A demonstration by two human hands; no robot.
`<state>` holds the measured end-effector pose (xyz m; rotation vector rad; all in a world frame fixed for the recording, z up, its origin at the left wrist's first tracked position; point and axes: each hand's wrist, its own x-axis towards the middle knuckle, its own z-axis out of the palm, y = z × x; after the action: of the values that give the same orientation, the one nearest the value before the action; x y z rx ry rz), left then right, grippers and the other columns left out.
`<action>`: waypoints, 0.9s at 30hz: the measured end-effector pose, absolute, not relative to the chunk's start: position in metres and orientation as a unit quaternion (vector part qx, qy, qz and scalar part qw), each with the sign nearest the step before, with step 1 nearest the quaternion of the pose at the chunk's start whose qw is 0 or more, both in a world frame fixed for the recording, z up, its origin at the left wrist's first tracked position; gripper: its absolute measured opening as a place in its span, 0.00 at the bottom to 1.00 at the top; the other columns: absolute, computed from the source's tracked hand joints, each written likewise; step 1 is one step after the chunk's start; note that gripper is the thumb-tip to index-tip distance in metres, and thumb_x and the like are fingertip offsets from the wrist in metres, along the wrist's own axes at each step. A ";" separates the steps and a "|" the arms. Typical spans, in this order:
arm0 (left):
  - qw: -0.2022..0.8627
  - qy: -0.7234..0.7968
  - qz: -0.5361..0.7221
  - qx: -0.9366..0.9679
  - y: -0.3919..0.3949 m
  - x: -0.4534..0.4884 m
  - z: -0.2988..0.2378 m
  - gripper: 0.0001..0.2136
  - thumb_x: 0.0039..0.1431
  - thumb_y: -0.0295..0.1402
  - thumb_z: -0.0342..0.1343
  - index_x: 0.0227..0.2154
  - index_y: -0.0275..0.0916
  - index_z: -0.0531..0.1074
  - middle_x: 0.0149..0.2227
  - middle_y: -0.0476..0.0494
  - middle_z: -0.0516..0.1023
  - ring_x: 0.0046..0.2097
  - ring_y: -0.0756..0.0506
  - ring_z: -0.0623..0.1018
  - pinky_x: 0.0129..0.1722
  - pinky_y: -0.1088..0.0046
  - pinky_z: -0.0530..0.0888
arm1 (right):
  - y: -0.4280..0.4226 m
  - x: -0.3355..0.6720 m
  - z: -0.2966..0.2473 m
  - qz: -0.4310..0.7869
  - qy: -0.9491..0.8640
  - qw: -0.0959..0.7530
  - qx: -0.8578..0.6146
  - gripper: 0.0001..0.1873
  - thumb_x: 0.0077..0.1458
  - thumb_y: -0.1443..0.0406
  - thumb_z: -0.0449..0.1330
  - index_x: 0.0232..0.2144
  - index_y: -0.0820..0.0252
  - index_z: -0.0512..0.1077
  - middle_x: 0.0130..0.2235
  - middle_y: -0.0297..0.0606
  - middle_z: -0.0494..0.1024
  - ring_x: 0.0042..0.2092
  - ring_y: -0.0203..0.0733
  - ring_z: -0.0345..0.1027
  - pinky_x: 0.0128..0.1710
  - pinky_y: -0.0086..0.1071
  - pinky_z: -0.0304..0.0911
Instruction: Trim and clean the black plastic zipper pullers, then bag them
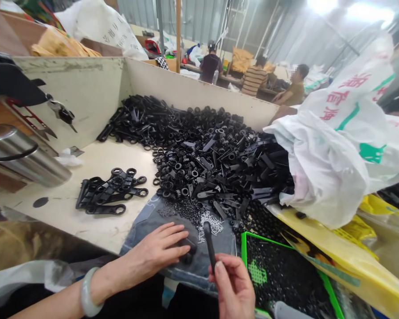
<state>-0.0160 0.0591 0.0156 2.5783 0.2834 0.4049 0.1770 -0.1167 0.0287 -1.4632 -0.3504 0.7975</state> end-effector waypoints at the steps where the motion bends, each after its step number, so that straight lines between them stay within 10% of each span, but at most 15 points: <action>1: 0.243 0.113 0.147 0.952 0.060 -0.021 0.013 0.22 0.66 0.28 0.57 0.61 0.51 0.70 0.63 0.40 0.74 0.65 0.38 0.71 0.67 0.52 0.64 | -0.115 0.173 0.026 0.345 -0.161 0.657 -0.651 0.19 0.48 0.51 0.74 0.34 0.57 0.79 0.37 0.39 0.81 0.33 0.43 0.77 0.31 0.34 0.75; 9: 0.129 0.179 0.165 0.961 0.049 -0.051 0.012 0.25 0.65 0.22 0.55 0.61 0.51 0.70 0.66 0.41 0.71 0.70 0.38 0.65 0.71 0.45 0.52 | -0.061 0.162 0.037 0.229 -0.428 0.478 -0.732 0.11 0.61 0.56 0.64 0.39 0.55 0.80 0.40 0.40 0.83 0.41 0.45 0.76 0.43 0.35 0.72; 15: 0.093 0.228 0.306 0.920 0.041 -0.059 0.001 0.24 0.64 0.27 0.59 0.62 0.49 0.69 0.60 0.41 0.76 0.65 0.38 0.70 0.68 0.54 0.62 | -0.039 0.164 0.036 0.139 -0.578 0.359 -0.720 0.06 0.64 0.66 0.60 0.39 0.55 0.78 0.39 0.37 0.82 0.43 0.45 0.74 0.44 0.37 0.69; 20: 0.060 0.188 0.202 0.959 0.052 -0.038 0.003 0.29 0.67 0.25 0.51 0.69 0.42 0.58 0.71 0.41 0.62 0.72 0.38 0.60 0.72 0.52 0.55 | -0.031 0.158 0.033 0.147 -0.617 0.308 -0.710 0.09 0.63 0.72 0.58 0.36 0.57 0.77 0.37 0.37 0.81 0.41 0.44 0.74 0.43 0.37 0.69; 27: 0.025 0.244 0.211 0.946 0.036 -0.024 -0.012 0.28 0.67 0.28 0.51 0.69 0.41 0.59 0.70 0.41 0.62 0.70 0.40 0.65 0.71 0.60 0.56 | -0.025 0.201 0.061 0.143 -0.610 0.284 -0.726 0.08 0.66 0.63 0.60 0.43 0.52 0.79 0.42 0.34 0.83 0.42 0.39 0.78 0.42 0.30 0.71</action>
<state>-0.0238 0.0358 -0.0122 2.9259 0.7531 0.6533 0.2010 -0.0250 0.0610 -1.9416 -1.6332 0.3815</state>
